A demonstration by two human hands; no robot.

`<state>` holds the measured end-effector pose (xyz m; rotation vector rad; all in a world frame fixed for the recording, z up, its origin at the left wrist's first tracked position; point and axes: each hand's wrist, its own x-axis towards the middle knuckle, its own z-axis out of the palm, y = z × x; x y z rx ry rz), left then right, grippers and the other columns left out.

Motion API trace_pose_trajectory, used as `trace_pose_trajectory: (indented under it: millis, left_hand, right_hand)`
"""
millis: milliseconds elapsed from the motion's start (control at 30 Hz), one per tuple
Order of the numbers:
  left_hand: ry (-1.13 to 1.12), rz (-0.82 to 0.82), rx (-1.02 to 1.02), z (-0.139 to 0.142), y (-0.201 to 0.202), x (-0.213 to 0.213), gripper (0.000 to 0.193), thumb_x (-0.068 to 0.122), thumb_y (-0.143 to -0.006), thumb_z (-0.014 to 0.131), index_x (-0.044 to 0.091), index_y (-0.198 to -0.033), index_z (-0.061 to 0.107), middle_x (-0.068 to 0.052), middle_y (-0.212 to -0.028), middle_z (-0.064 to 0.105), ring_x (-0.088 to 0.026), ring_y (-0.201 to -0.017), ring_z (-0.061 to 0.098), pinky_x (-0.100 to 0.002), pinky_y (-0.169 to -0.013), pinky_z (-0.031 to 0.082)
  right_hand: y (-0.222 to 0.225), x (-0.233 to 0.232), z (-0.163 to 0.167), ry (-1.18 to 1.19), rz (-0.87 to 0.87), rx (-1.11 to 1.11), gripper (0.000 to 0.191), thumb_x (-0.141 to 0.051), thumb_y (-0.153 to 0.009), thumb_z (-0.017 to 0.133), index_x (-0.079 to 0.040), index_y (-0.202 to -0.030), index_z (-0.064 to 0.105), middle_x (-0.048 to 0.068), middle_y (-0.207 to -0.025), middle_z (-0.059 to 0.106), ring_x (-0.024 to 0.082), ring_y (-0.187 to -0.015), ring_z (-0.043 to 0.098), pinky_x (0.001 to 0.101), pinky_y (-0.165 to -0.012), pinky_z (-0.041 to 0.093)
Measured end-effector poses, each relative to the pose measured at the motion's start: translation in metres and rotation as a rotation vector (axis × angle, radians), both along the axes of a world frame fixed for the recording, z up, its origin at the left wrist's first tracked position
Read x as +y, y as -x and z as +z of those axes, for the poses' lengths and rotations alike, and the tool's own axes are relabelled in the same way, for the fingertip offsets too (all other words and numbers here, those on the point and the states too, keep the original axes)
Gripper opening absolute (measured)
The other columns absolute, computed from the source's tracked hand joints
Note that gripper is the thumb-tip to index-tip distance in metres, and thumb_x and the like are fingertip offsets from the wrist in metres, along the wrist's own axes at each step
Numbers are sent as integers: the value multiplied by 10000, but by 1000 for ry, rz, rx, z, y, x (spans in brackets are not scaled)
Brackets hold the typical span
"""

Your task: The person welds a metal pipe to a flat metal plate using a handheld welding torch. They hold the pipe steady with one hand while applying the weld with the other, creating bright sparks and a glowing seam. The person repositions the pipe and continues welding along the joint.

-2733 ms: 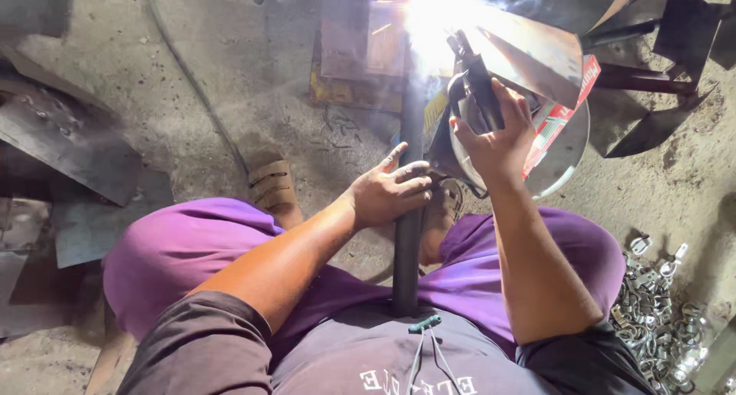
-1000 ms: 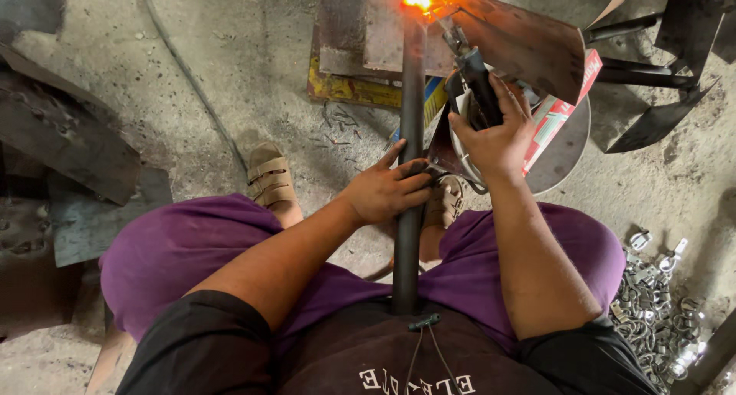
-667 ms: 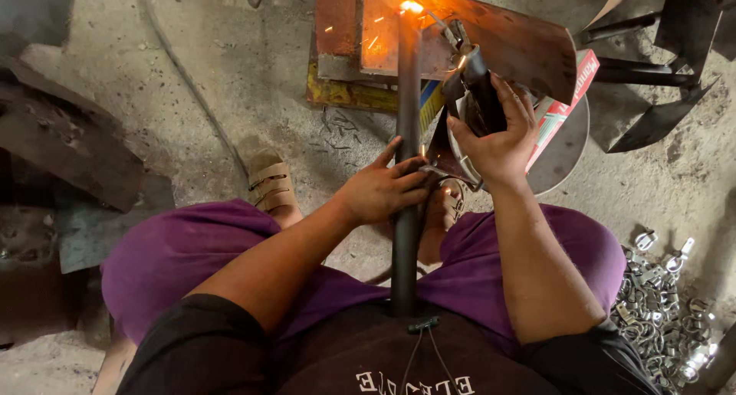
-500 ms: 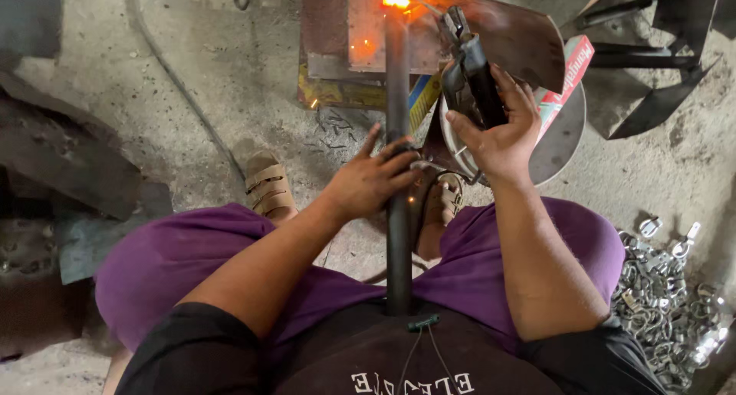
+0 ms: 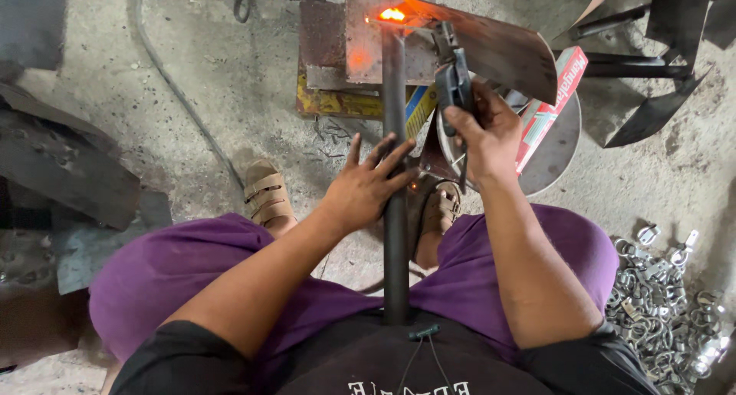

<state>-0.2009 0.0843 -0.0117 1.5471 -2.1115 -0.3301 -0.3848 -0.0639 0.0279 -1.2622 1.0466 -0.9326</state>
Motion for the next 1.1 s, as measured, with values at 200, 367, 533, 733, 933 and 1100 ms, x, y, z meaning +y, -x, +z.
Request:
trace_pose_trajectory:
  millis: [200,367,533,733,933,1100]
  left_hand:
    - [-432,458,553,1,18,15,745,121,-820,544,146,-1545,373,-242,-1412,539,-446,-1166,604,-528,-994,497]
    - [-683,606,777,-5,27,19,637,200,-881,534,106,-1497,401,-260,-1004,733,-431,-961,717,-507,-883,550]
    - [-583,520,707,-2,25,18,660,243,-865,577,73,-1479,406,-218,-878,740,-423,-841,724,-510,-811,571]
    - [-546,473,633,8,24,17,779,379,-844,697,10,-1450,375,-192,-874,745,-390,-816,733,-488,-754,583]
    - [-590,463,623,12,22,15,806,381,-838,704,-10,-1454,361,-189,-874,747,-383,-817,736,-475,-762,584]
    - [-610,454,621,15,21,14,823,380,-840,703,-21,-1461,340,-191,-865,748,-379,-812,737,-471,-759,587]
  right_hand:
    - [-5,-4,8,-198,117,-274,591,25,-821,699,61,-1404,610,133,-1055,718,174,-775,662,284,-660,547]
    - [-11,23,21,607,143,438,499,0,-801,776,-1,-1280,639,138,-1149,695,243,-932,714,348,-759,569]
    - [-27,40,18,848,173,609,343,14,-831,770,-3,-1171,728,164,-1148,728,313,-1032,746,365,-930,600]
    - [-37,41,14,829,131,626,339,-1,-812,783,13,-1148,742,187,-1148,722,321,-1009,743,362,-909,598]
    - [-43,44,11,785,117,599,318,-6,-835,780,14,-1150,744,186,-1158,726,315,-1029,752,357,-920,599]
    - [-46,43,10,765,97,610,320,-9,-827,790,13,-1143,746,191,-1159,725,320,-1030,750,359,-922,595]
